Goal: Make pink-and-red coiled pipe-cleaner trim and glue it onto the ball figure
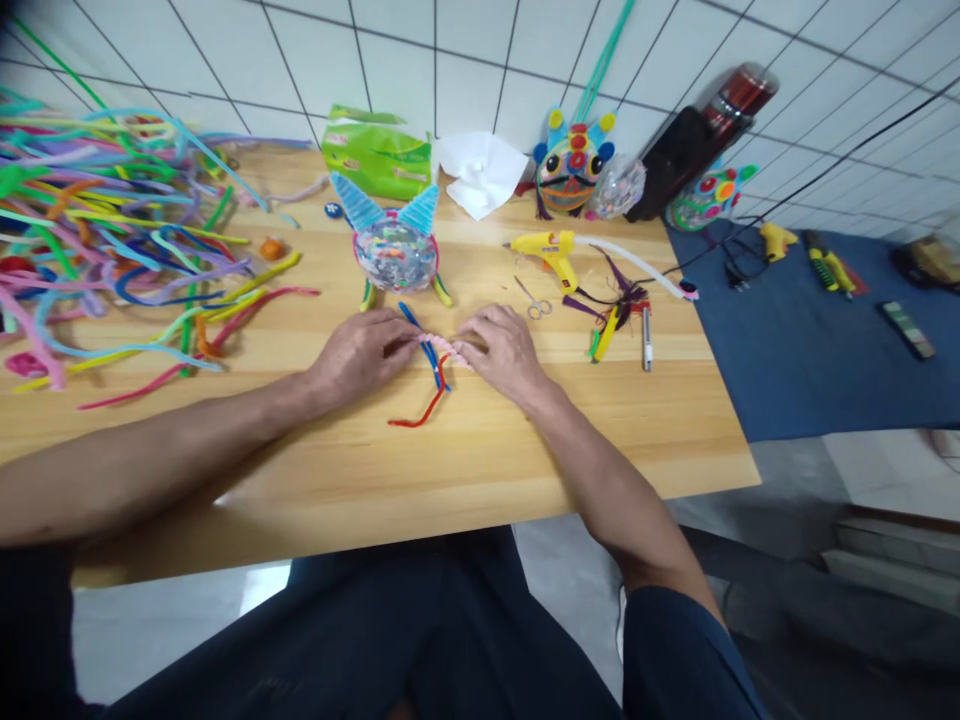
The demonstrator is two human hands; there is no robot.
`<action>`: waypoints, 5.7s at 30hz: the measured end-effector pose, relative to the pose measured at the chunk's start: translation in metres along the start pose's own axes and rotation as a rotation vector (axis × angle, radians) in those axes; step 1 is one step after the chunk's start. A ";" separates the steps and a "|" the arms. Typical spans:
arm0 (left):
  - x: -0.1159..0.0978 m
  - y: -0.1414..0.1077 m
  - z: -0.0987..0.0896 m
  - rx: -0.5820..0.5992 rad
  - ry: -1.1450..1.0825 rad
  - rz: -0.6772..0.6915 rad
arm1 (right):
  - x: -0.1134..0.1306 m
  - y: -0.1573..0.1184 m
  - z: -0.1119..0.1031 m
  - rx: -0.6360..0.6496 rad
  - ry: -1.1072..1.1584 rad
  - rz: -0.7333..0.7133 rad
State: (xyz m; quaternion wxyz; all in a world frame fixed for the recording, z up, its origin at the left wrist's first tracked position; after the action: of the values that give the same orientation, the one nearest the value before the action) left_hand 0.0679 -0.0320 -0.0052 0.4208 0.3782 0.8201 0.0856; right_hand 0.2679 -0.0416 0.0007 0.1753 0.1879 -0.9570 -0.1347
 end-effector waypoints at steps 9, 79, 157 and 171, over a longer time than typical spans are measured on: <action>-0.005 0.006 -0.013 -0.107 -0.434 -0.062 | 0.014 0.003 0.001 0.080 0.437 0.193; -0.021 -0.030 -0.052 -0.136 -0.341 0.145 | 0.057 0.020 0.004 0.352 0.544 0.216; -0.007 -0.043 -0.057 0.089 0.163 -0.091 | 0.039 0.006 -0.023 0.188 -0.290 0.103; -0.013 -0.074 -0.052 0.159 0.238 0.031 | 0.066 0.013 0.023 0.061 -0.146 -0.254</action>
State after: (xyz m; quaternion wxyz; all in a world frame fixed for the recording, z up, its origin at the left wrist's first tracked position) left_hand -0.0074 -0.0837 0.0024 0.2879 0.4099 0.8625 0.0713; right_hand 0.1980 -0.0519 0.0032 0.0810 0.3023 -0.9394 -0.1400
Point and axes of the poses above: each hand's wrist, its own y-axis towards the middle knuckle, its own z-axis out of the palm, x = y × z, the point moved 8 cm from there along y, towards the middle knuckle, and after that the axes turned 14 degrees about -y, right-handed, at the moved point
